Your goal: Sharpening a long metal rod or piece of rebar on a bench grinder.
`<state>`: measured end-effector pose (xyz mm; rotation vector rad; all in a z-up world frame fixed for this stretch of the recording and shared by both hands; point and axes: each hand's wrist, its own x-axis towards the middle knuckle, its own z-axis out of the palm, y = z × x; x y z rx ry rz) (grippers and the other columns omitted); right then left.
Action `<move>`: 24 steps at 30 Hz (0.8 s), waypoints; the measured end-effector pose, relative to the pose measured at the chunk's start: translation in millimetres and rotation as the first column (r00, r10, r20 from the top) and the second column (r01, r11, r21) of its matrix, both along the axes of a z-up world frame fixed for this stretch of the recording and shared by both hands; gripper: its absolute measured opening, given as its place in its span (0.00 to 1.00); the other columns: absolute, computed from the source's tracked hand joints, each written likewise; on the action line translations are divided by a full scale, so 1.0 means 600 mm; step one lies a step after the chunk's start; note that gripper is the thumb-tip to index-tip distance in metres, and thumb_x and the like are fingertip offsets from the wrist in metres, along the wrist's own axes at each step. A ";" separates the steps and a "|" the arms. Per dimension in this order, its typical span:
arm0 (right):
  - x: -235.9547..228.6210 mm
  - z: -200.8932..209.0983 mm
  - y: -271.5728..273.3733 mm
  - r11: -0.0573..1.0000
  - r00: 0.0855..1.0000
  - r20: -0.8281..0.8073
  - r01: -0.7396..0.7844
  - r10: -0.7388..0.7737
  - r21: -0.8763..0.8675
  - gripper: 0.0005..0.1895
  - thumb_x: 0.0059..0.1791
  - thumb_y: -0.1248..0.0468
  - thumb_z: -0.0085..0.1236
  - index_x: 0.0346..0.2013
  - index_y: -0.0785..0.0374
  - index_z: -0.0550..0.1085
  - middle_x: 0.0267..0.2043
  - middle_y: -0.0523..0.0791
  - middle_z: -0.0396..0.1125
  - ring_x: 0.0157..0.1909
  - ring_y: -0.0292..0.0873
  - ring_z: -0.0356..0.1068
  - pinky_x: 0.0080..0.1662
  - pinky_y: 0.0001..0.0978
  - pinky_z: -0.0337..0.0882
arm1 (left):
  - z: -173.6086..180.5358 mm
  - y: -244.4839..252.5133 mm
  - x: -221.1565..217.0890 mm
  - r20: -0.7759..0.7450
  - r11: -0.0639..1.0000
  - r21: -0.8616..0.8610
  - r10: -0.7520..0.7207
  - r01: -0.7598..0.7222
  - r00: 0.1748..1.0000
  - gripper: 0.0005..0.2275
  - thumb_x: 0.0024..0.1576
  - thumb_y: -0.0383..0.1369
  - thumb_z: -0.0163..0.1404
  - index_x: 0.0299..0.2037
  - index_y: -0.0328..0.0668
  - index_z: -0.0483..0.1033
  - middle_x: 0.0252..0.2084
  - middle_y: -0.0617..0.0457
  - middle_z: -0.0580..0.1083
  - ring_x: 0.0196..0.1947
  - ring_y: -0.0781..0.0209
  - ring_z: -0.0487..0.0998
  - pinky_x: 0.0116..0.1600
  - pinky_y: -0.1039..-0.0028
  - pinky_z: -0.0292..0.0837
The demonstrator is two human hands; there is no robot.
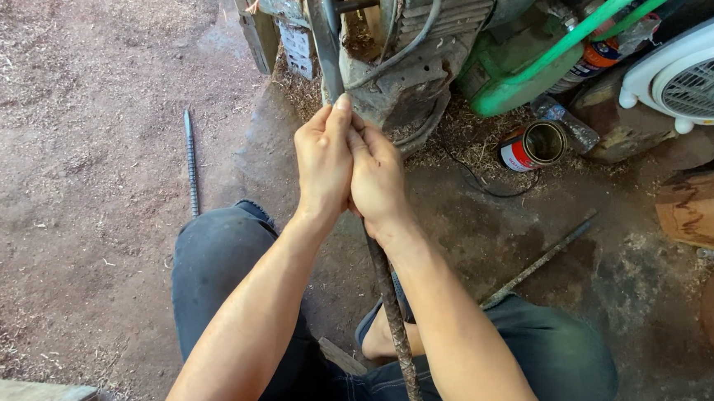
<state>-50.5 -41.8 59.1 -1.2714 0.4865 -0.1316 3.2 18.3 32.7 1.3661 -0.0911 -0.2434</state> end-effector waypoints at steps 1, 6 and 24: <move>-0.002 0.006 0.001 1.000 1.000 -0.001 0.001 -0.001 0.000 0.21 0.60 0.58 0.36 0.63 0.64 0.69 0.27 0.40 0.66 0.15 0.28 0.55 0.15 0.23 0.56 | 0.000 0.000 -0.003 -0.001 1.000 0.000 -0.001 0.001 1.000 0.15 0.68 0.37 0.46 0.33 0.34 0.74 0.26 0.58 0.71 0.25 0.73 0.66 0.28 0.77 0.64; -0.009 0.091 0.013 0.980 0.989 -0.137 0.072 -0.047 0.183 0.22 0.59 0.62 0.33 0.65 0.68 0.64 0.39 0.37 0.70 0.31 0.20 0.70 0.35 0.11 0.73 | -0.003 0.001 -0.017 -0.010 0.998 -0.061 -0.022 0.022 1.000 0.14 0.68 0.37 0.46 0.33 0.34 0.74 0.27 0.57 0.74 0.26 0.73 0.68 0.29 0.77 0.66; 0.034 -0.016 -0.018 0.998 0.998 0.060 -0.028 0.024 0.057 0.21 0.60 0.59 0.36 0.64 0.67 0.67 0.35 0.43 0.69 0.20 0.28 0.60 0.19 0.22 0.60 | 0.005 -0.013 0.029 0.017 1.000 -0.001 0.031 -0.031 0.999 0.15 0.68 0.36 0.46 0.32 0.33 0.74 0.26 0.58 0.71 0.26 0.74 0.66 0.29 0.77 0.65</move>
